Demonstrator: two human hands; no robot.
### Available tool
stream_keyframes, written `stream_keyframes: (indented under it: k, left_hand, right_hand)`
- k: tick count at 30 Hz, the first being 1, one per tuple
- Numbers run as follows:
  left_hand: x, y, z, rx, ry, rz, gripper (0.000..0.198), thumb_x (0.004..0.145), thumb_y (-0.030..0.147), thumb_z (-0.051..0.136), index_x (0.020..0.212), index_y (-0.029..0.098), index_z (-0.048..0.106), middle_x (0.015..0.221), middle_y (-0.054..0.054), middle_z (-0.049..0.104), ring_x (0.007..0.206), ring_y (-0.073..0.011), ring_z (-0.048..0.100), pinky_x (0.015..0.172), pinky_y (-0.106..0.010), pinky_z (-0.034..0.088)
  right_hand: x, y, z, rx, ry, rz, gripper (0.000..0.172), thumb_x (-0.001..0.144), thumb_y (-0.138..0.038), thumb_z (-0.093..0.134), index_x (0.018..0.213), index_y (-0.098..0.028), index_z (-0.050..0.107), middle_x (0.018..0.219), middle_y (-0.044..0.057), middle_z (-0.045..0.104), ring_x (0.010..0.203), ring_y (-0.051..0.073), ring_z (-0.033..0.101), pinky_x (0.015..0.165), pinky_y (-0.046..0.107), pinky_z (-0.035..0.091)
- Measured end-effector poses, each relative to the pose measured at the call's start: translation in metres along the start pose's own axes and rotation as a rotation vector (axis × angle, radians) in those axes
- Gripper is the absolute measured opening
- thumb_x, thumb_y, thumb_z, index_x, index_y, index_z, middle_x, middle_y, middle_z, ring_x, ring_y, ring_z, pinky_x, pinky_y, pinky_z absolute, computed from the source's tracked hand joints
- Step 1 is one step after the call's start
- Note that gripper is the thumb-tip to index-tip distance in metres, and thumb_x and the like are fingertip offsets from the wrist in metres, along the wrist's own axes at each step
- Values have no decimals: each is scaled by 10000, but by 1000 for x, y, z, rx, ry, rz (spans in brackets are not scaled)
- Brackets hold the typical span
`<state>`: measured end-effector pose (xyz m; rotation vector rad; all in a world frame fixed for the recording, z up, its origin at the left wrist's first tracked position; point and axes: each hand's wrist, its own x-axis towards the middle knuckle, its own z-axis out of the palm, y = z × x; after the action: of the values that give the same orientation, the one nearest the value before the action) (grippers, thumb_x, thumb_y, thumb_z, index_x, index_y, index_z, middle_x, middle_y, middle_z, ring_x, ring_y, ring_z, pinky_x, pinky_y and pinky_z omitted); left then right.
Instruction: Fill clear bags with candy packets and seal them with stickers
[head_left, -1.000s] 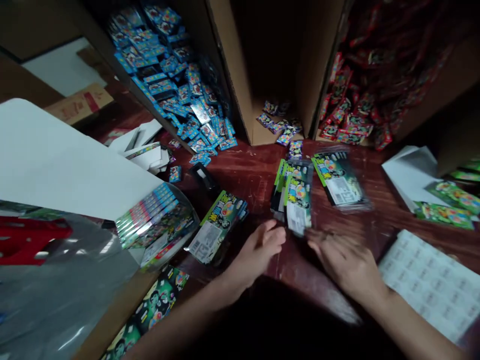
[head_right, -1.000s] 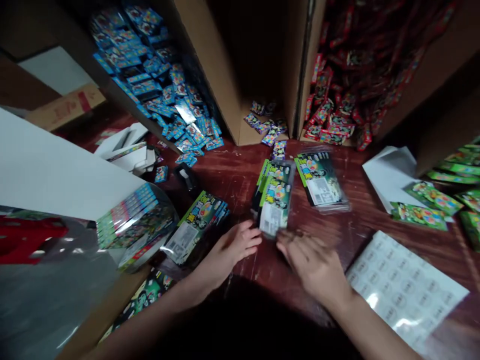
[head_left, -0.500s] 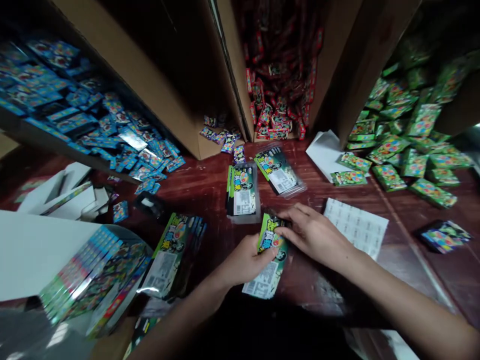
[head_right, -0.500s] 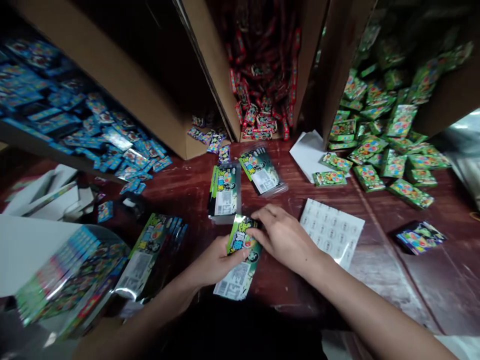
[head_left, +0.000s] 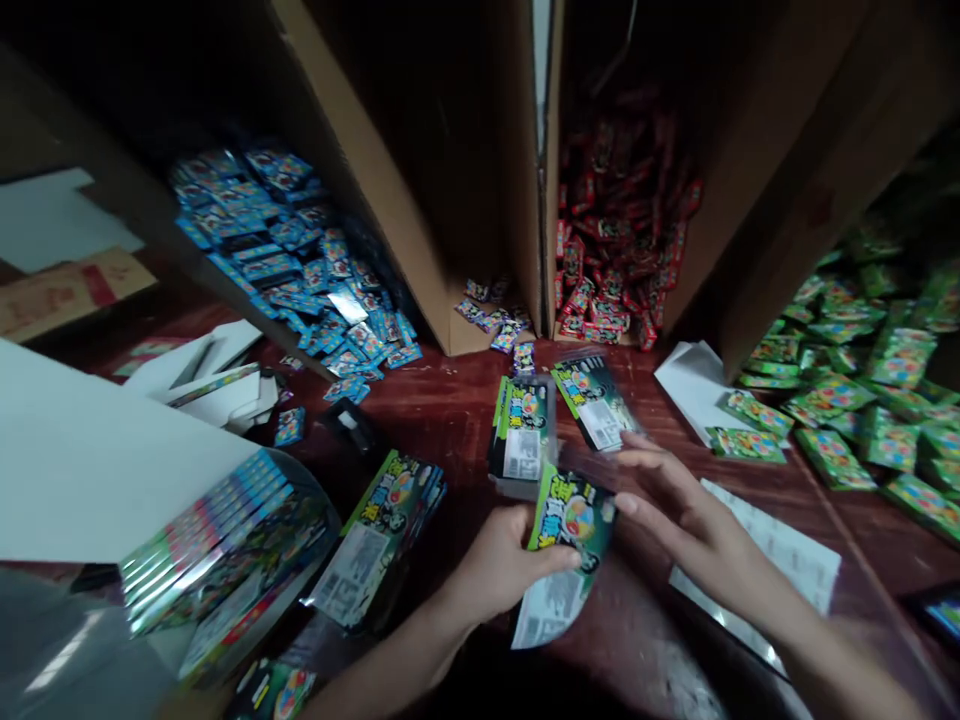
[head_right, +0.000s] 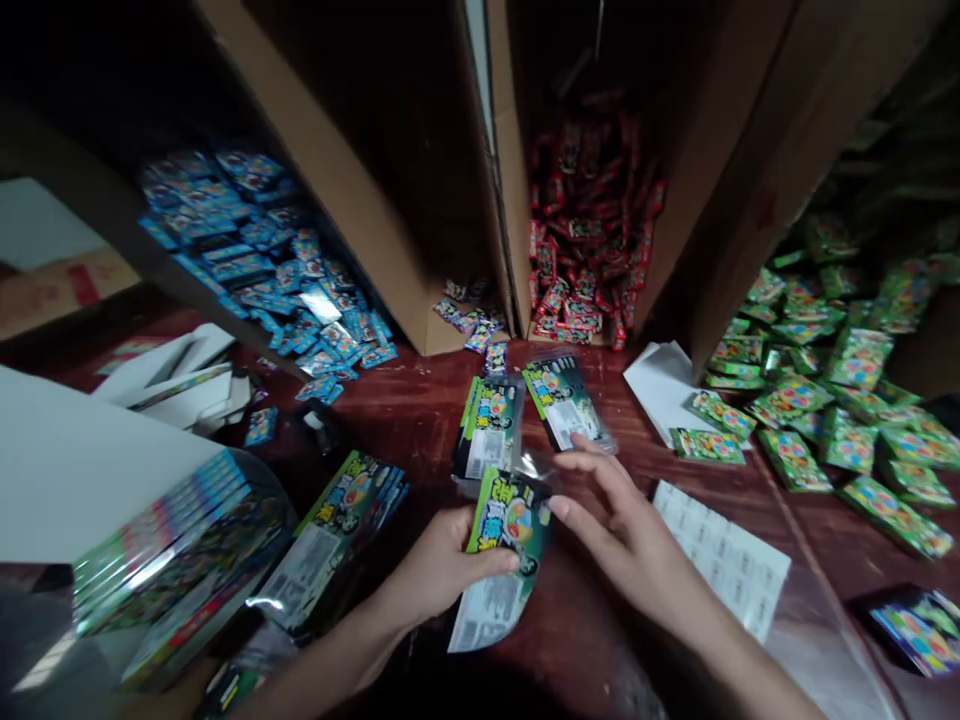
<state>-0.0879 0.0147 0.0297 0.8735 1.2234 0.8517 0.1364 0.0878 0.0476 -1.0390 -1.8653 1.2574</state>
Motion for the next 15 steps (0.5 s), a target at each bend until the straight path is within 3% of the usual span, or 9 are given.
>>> stream_keyframes:
  k: [2, 4, 6, 8, 11, 15]
  left_hand:
    - [6, 0, -2, -19, 140, 49, 388, 695, 286, 842, 1044, 146, 745, 1000, -68, 762, 881, -216, 694, 822, -326, 535]
    - [12, -1, -2, -7, 234, 88, 397, 687, 299, 848, 1037, 137, 753, 1011, -85, 768, 902, -238, 703, 819, -327, 540]
    - [18, -3, 1, -7, 295, 105, 387, 697, 308, 842, 1029, 130, 755, 1004, -92, 771, 894, -243, 705, 805, -316, 537]
    - [24, -7, 5, -40, 327, 114, 382, 722, 333, 827, 1028, 119, 748, 999, -99, 769, 885, -238, 699, 801, -311, 530]
    - [28, -12, 12, -109, 307, 122, 416, 764, 395, 806, 1054, 107, 729, 1024, -115, 755, 903, -229, 686, 822, -310, 518]
    - [27, -12, 13, -298, 117, 90, 505, 784, 439, 795, 1154, 113, 687, 1094, -131, 735, 977, -229, 681, 878, -313, 509]
  right_hand:
    - [-2, 8, 26, 131, 103, 77, 414, 954, -451, 593, 1313, -279, 483, 1286, 91, 652, 1210, 227, 624, 1016, 395, 526]
    - [-6, 11, 50, 169, 59, 150, 414, 969, -493, 546, 1297, -251, 476, 1272, 95, 660, 1186, 220, 639, 969, 347, 547]
    - [-8, 12, 69, 98, 16, 213, 386, 988, -523, 485, 1240, -232, 510, 1223, 93, 685, 1137, 224, 664, 940, 331, 549]
    - [-9, 16, 81, -31, 60, 246, 380, 1002, -539, 429, 1189, -227, 536, 1132, 89, 720, 1036, 240, 704, 870, 335, 558]
    - [-8, 31, 88, -242, 182, 218, 377, 1005, -534, 396, 1149, -224, 555, 1028, 95, 745, 891, 269, 734, 733, 341, 550]
    - [-8, 50, 87, -399, 269, 168, 378, 1024, -516, 332, 1015, -224, 571, 857, 92, 745, 714, 267, 727, 596, 321, 493]
